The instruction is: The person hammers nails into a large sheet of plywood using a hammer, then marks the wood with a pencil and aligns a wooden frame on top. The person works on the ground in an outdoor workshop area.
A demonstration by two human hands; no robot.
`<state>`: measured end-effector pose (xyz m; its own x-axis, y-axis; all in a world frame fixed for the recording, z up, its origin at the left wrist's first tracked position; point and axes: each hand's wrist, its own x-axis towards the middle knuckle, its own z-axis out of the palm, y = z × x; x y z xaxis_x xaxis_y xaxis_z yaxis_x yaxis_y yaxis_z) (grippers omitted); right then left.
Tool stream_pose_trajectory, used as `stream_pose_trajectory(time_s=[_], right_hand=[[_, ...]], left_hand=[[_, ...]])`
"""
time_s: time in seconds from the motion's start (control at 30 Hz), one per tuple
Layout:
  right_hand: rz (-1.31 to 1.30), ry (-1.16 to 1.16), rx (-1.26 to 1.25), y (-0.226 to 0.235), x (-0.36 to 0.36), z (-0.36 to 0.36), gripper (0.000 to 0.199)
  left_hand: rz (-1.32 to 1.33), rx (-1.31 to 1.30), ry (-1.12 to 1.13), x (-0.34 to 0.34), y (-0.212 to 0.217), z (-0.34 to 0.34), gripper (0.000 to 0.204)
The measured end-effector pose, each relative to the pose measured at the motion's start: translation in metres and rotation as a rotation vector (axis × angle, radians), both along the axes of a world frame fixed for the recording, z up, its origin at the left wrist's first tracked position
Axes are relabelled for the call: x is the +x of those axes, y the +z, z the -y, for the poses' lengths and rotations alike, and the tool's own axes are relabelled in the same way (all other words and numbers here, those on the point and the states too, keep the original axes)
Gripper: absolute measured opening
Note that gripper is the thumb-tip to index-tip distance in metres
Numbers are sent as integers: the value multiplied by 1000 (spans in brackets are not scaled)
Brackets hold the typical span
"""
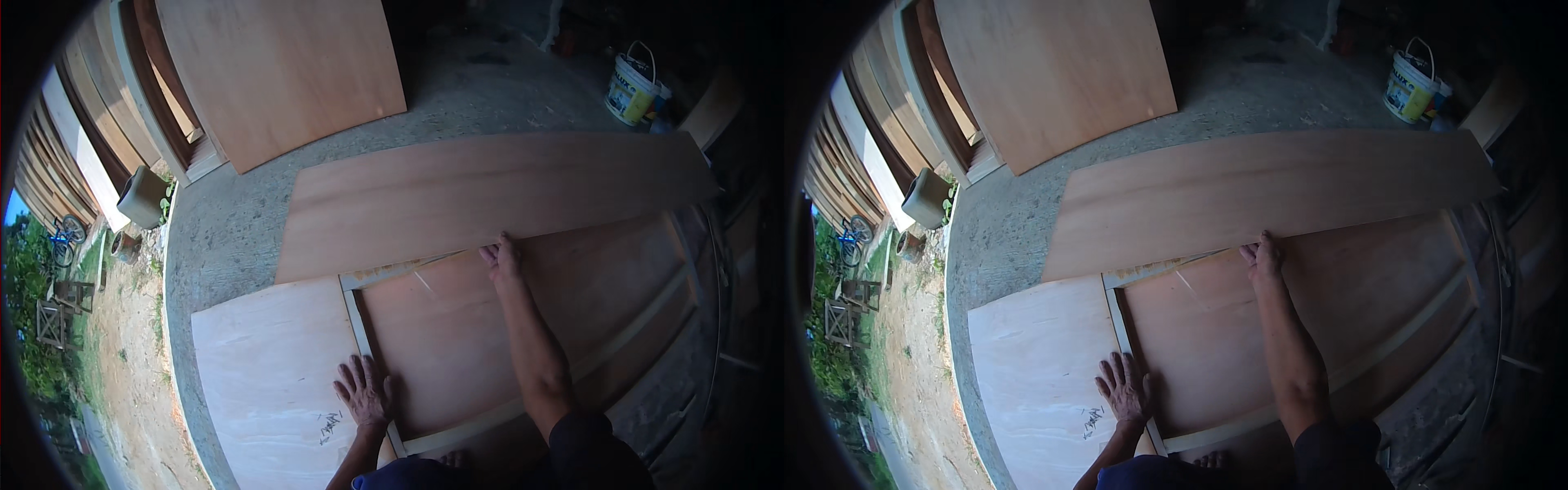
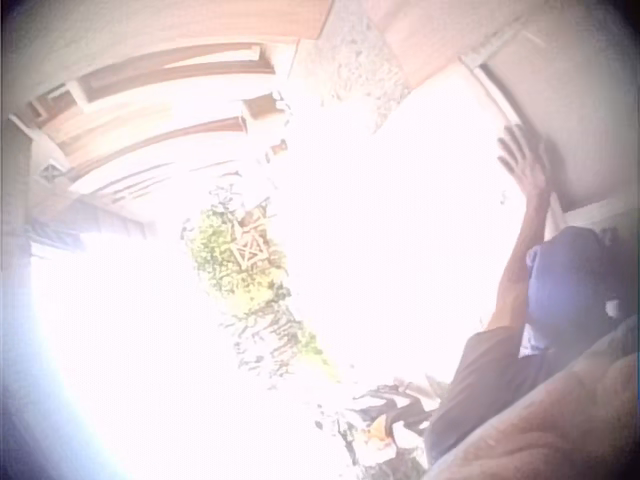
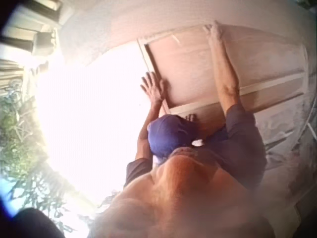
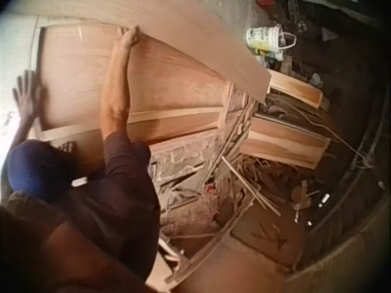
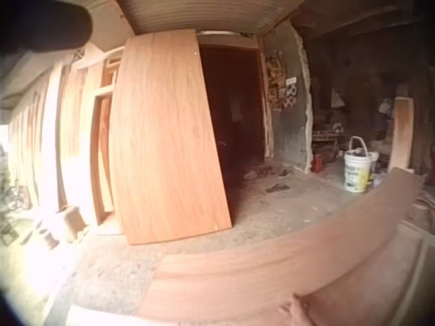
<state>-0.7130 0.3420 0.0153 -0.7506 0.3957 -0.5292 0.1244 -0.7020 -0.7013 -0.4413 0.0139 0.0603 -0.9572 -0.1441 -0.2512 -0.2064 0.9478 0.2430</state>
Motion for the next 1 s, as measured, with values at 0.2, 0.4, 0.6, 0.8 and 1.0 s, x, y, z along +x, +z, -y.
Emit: stream_pose_trajectory(time_s=[0.2, 0.4, 0.6, 0.8, 1.0], right_hand=[[-13, -99, 118, 41, 63, 16, 27], [-166, -95, 27, 47, 160, -23, 21], [-123, -162, 25, 14, 218, -58, 13], [-28, -304, 84, 38, 248, -68, 15], [-58, -321, 138, 41, 276, -90, 16]], left_hand=[[-470, 401, 242, 22, -60, 34, 65], [-410, 1732, 706, 40, -89, 127, 79], [-115, 1882, 595, 67, 8, 135, 74], [-113, 1108, 423, 60, 39, 106, 30], [-345, 976, 498, 117, -11, 64, 50]])
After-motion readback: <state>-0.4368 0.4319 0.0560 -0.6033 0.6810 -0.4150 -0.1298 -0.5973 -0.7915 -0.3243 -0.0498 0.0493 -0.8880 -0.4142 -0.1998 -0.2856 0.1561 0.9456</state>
